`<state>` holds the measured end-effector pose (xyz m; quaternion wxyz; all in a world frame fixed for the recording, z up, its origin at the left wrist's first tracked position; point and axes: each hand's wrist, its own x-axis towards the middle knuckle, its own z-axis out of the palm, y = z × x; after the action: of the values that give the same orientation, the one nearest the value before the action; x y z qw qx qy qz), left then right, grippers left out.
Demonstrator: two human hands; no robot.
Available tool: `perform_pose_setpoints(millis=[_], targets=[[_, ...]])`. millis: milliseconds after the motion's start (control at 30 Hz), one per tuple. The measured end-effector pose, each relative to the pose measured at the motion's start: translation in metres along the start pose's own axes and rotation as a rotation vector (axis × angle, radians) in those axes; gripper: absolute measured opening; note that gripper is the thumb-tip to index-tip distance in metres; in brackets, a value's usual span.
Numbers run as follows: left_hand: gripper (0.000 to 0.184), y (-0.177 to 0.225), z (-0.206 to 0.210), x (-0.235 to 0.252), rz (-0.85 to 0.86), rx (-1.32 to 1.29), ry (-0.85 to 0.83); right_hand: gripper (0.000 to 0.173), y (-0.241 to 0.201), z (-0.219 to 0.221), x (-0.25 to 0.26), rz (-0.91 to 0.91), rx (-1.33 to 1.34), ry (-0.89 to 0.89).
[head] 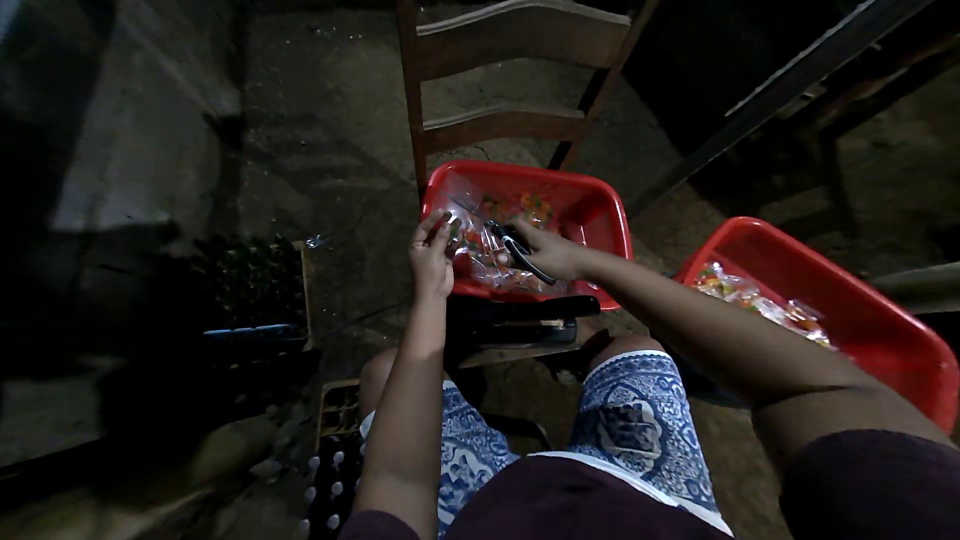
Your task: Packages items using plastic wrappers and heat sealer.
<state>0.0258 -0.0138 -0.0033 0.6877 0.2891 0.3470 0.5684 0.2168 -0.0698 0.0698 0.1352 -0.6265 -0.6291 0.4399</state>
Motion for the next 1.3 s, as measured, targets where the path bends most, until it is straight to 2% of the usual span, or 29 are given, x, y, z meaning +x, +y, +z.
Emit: perform_pose_setpoints(millis=[200,467,700,900,1133,1300], targets=[[0.026,-0.002,0.000,0.002,0.006,-0.004,0.003,0.066,0.007,0.003,0.008,0.007,-0.009,0.021],[0.026,0.002,-0.003,0.002,0.020,-0.004,0.020,0.056,-0.006,-0.002,0.001,0.004,-0.071,0.041],[0.024,0.003,-0.001,-0.001,0.021,0.022,0.016,0.061,-0.016,0.001,0.009,0.042,-0.051,0.054],[0.026,0.004,-0.004,0.000,0.013,0.004,0.023,0.055,-0.011,0.000,0.010,-0.023,-0.088,0.085],[0.024,-0.001,-0.005,0.000,0.008,0.032,-0.003,0.057,-0.019,0.002,0.015,0.057,-0.049,0.039],[0.025,-0.002,-0.007,0.001,-0.016,0.023,-0.002,0.056,-0.006,0.007,0.019,-0.014,-0.048,0.087]])
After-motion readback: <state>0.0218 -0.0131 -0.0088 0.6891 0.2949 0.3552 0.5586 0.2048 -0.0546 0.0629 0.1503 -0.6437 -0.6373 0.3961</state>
